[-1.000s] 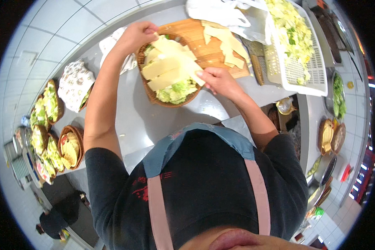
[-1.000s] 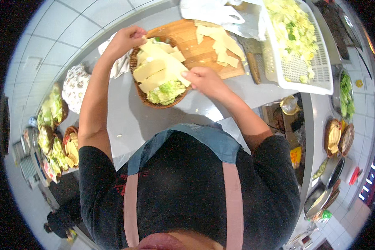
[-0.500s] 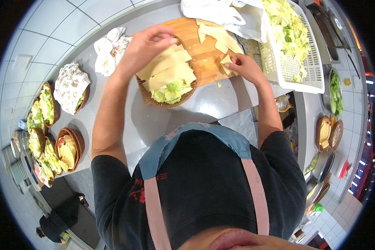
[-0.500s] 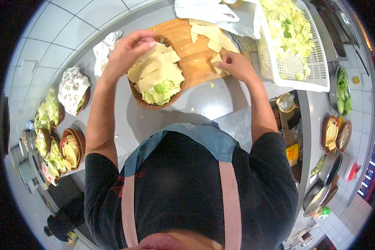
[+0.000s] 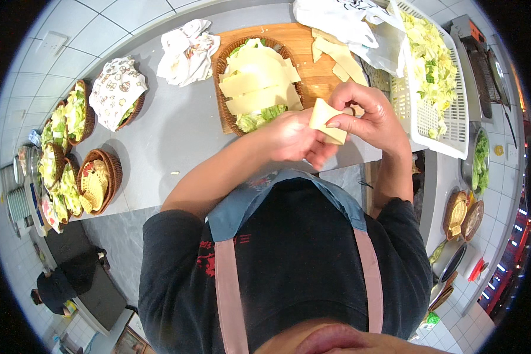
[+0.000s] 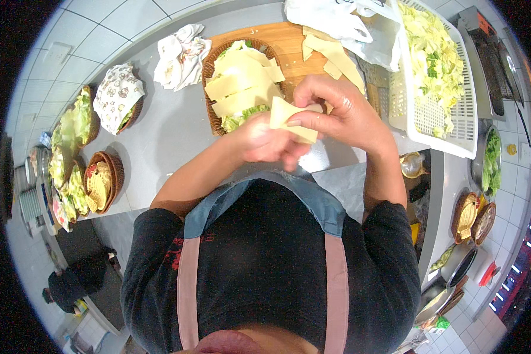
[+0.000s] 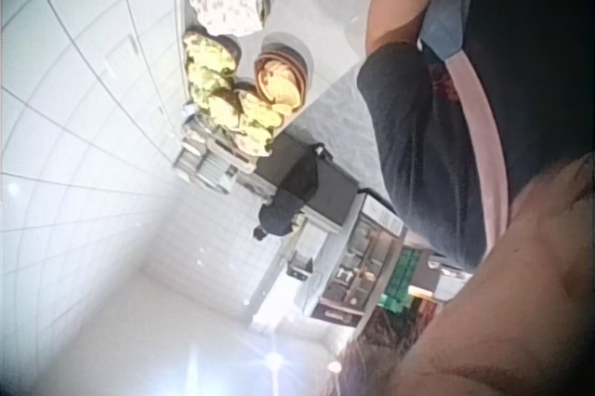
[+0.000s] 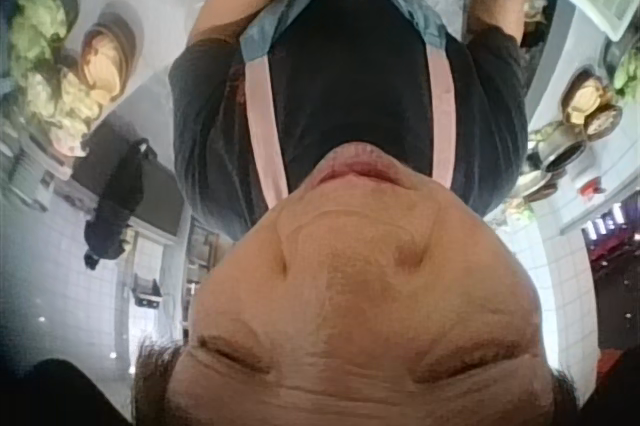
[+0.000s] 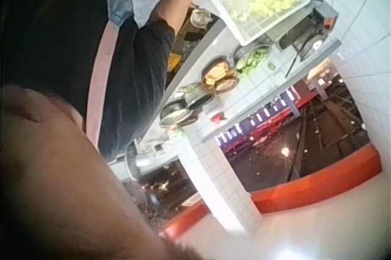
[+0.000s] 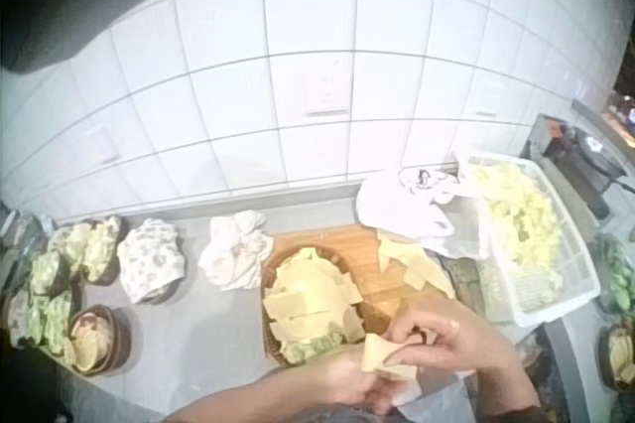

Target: The person assembles food items in small woven baskets. They place shredded cabbage and thin yellow slices into each basket, then cover them with patterned cloths. The process is repeated for multiple baskets on a tiled kitchen counter.

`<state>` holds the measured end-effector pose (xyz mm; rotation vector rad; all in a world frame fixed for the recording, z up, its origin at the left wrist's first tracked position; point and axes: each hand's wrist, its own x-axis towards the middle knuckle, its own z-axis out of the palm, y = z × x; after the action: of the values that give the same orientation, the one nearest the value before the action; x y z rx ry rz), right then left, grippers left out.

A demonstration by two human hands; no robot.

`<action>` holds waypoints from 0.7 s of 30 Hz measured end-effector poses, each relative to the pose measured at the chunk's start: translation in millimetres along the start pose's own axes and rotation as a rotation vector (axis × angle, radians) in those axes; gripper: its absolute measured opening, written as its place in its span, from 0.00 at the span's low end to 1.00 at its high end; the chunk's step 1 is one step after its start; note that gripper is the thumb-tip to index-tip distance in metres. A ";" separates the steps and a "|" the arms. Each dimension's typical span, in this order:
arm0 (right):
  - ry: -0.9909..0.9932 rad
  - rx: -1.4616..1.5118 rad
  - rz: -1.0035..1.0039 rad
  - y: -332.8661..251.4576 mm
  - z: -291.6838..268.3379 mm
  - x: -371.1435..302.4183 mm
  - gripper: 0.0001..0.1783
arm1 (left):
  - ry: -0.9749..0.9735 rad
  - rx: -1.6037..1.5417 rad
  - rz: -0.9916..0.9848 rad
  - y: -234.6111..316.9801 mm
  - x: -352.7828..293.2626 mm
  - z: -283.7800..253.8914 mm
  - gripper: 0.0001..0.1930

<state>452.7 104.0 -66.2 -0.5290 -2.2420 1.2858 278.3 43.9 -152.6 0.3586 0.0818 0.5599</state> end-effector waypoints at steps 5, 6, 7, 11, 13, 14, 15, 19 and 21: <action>0.133 -0.142 0.122 -2.8 19.0 3.7 0.11 | 0.640 0.491 0.186 30.2 -68.5 18.9 0.13; 0.165 -0.091 0.197 0.7 25.0 1.4 0.10 | 0.826 0.616 0.220 38.6 -78.7 22.5 0.12; 0.183 0.066 0.231 7.5 33.1 -2.1 0.11 | 0.884 0.735 0.296 48.9 -86.9 23.0 0.11; 0.189 0.263 0.215 32.8 66.3 -3.2 0.11 | 1.092 0.951 0.470 85.7 -119.6 9.4 0.09; 0.133 0.334 0.350 37.4 75.9 -4.0 0.09 | 1.159 1.103 0.423 97.2 -127.8 1.4 0.09; 0.105 0.369 0.418 37.8 81.0 -4.1 0.08 | 1.191 1.179 0.398 101.0 -129.7 -2.6 0.09; 0.169 0.389 0.402 37.1 88.9 -2.8 0.06 | 1.231 1.244 0.425 102.2 -129.7 -6.7 0.09; 0.199 0.174 0.365 47.2 103.8 -4.5 0.08 | 1.289 1.232 0.375 111.5 -136.4 -26.5 0.09; 0.184 0.110 0.373 43.8 104.3 -1.2 0.07 | 1.301 1.207 0.383 111.4 -133.6 -32.6 0.09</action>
<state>395.4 53.4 -149.6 -1.0161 -1.9676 1.4611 103.5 70.5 -146.4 1.1396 1.6861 1.0137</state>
